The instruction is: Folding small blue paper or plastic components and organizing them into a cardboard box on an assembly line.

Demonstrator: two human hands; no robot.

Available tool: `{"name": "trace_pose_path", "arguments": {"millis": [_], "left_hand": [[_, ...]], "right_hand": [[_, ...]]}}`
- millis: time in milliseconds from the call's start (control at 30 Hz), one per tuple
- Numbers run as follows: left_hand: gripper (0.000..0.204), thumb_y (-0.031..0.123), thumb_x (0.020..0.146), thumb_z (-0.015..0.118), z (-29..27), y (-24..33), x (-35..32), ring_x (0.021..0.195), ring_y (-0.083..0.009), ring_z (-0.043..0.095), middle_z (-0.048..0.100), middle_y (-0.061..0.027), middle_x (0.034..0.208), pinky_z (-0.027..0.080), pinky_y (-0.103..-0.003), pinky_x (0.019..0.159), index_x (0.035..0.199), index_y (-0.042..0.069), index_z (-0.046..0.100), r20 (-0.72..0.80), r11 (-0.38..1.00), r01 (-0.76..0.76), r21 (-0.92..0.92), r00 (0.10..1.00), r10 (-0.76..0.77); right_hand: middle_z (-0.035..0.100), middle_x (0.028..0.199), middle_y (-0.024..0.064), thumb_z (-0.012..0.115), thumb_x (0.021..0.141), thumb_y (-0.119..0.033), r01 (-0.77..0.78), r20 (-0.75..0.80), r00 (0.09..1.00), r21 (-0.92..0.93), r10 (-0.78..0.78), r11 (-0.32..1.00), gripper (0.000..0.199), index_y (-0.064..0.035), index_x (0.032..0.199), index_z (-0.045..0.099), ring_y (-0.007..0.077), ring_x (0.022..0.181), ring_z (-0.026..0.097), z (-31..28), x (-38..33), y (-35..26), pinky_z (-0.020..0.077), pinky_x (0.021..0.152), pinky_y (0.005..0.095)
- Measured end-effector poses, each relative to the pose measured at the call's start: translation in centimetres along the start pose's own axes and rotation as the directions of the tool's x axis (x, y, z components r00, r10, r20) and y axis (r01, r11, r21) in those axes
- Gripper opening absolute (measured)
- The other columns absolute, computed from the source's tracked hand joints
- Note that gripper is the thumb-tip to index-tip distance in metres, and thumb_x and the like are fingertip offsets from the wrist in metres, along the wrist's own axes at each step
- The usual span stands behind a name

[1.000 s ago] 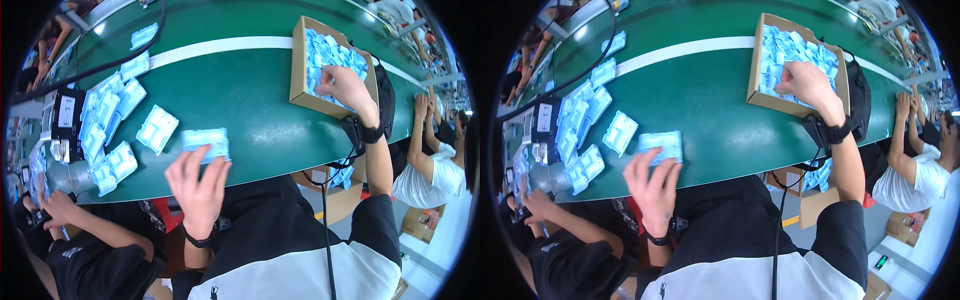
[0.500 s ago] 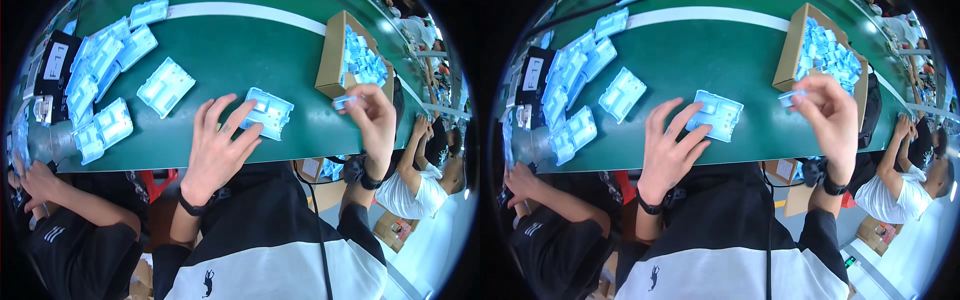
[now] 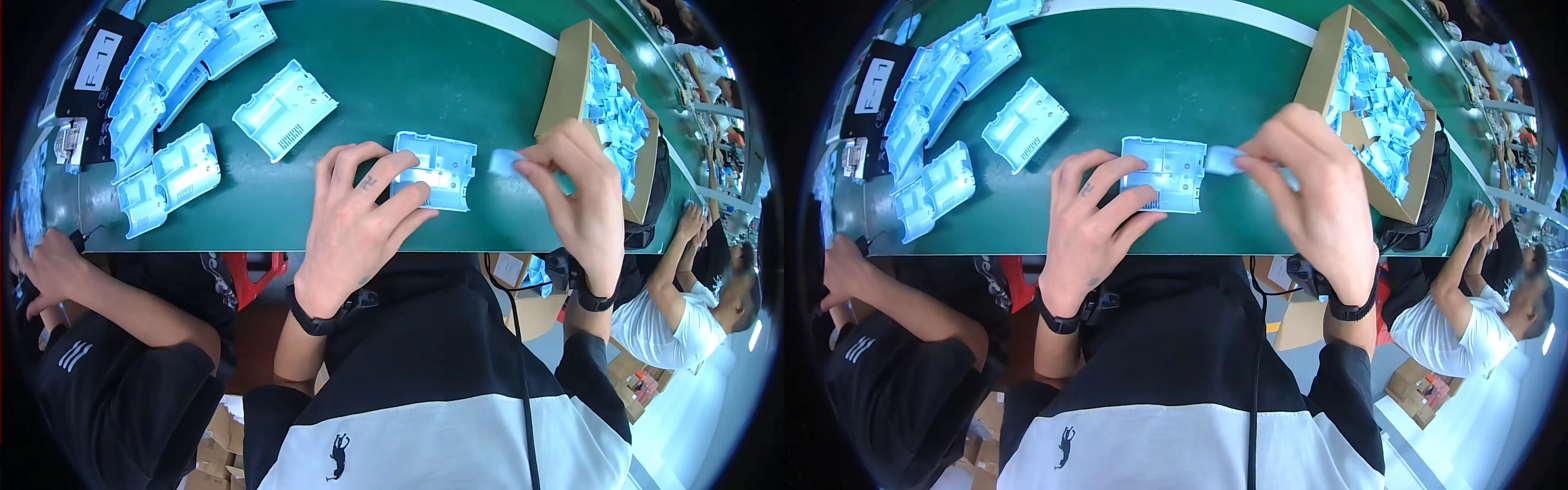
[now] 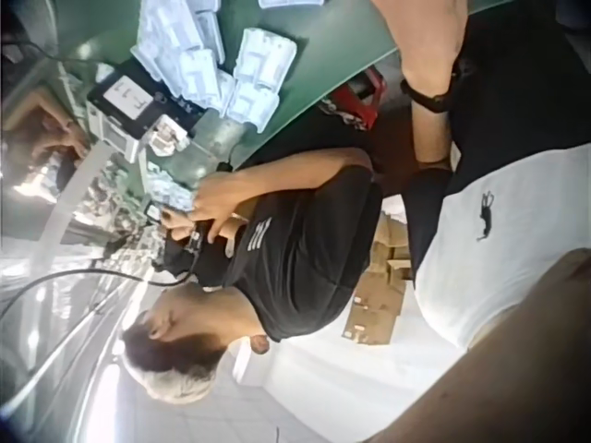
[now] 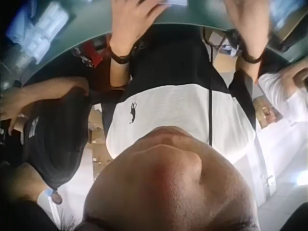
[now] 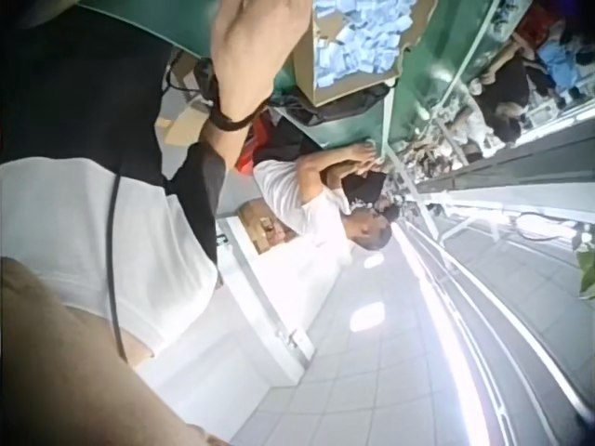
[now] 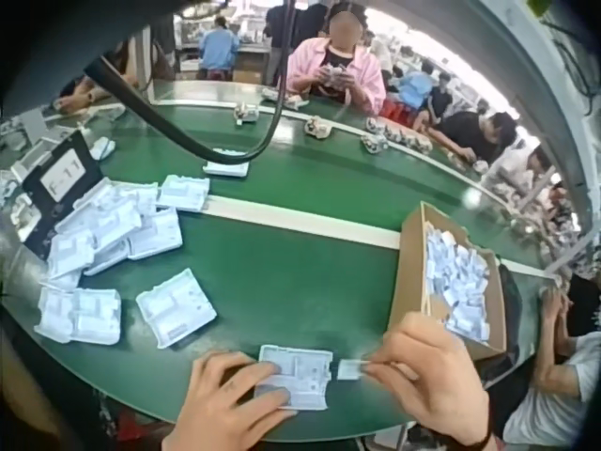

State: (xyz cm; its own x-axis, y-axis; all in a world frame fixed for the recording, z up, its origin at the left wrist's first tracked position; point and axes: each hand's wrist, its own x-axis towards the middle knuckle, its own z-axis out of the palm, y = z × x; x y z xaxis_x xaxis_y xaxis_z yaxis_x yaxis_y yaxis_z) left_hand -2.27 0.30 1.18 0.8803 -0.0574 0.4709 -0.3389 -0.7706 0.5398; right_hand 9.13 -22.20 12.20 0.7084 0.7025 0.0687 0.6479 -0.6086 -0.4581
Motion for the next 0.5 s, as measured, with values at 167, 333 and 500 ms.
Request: {"name": "trace_pose_path", "arguments": {"millis": [167, 333, 500], "left_hand": [[0.024, 0.023, 0.077, 0.089, 0.0, 0.8, 0.2, 0.115, -0.0310, 0.058, 0.068, -0.0012, 0.122, 0.045, -0.050, 0.099, 0.092, 0.013, 0.074, -0.016, 1.000, 0.027, 0.015, 1.000, -0.027], [0.023, 0.023, 0.077, 0.089, -0.1, 0.8, 0.2, 0.116, -0.0305, 0.058, 0.068, -0.0010, 0.122, 0.045, -0.050, 0.099, 0.091, 0.013, 0.073, -0.007, 0.999, 0.039, 0.010, 0.999, -0.039], [0.023, 0.026, 0.082, 0.087, 0.3, 0.5, 0.1, 0.115, -0.0299, 0.057, 0.063, -0.0001, 0.124, 0.045, -0.051, 0.101, 0.091, 0.015, 0.068, -0.016, 0.999, 0.044, -0.009, 0.999, -0.044]], "right_hand": [[0.058, 0.094, 0.0110, 0.076, 0.088, -0.002, 0.148, 0.069, 0.987, -0.047, -0.145, 0.988, 0.011, -0.0017, 0.096, 0.067, 0.0292, 0.088, 0.058, 2.6, 1.4, -1.4, 0.0497, 0.075, 0.0403], [0.055, 0.091, 0.0104, 0.075, 0.088, -0.002, 0.201, 0.124, 0.974, -0.109, -0.187, 0.973, 0.011, -0.0020, 0.093, 0.065, 0.0312, 0.086, 0.055, 3.3, 2.1, -1.1, 0.0490, 0.074, 0.0428], [0.055, 0.090, 0.0100, 0.075, 0.088, -0.004, 0.213, 0.183, 0.965, -0.128, -0.188, 0.969, 0.014, -0.0027, 0.091, 0.062, 0.0309, 0.086, 0.055, 3.7, 2.6, -1.0, 0.0491, 0.075, 0.0434]]}}
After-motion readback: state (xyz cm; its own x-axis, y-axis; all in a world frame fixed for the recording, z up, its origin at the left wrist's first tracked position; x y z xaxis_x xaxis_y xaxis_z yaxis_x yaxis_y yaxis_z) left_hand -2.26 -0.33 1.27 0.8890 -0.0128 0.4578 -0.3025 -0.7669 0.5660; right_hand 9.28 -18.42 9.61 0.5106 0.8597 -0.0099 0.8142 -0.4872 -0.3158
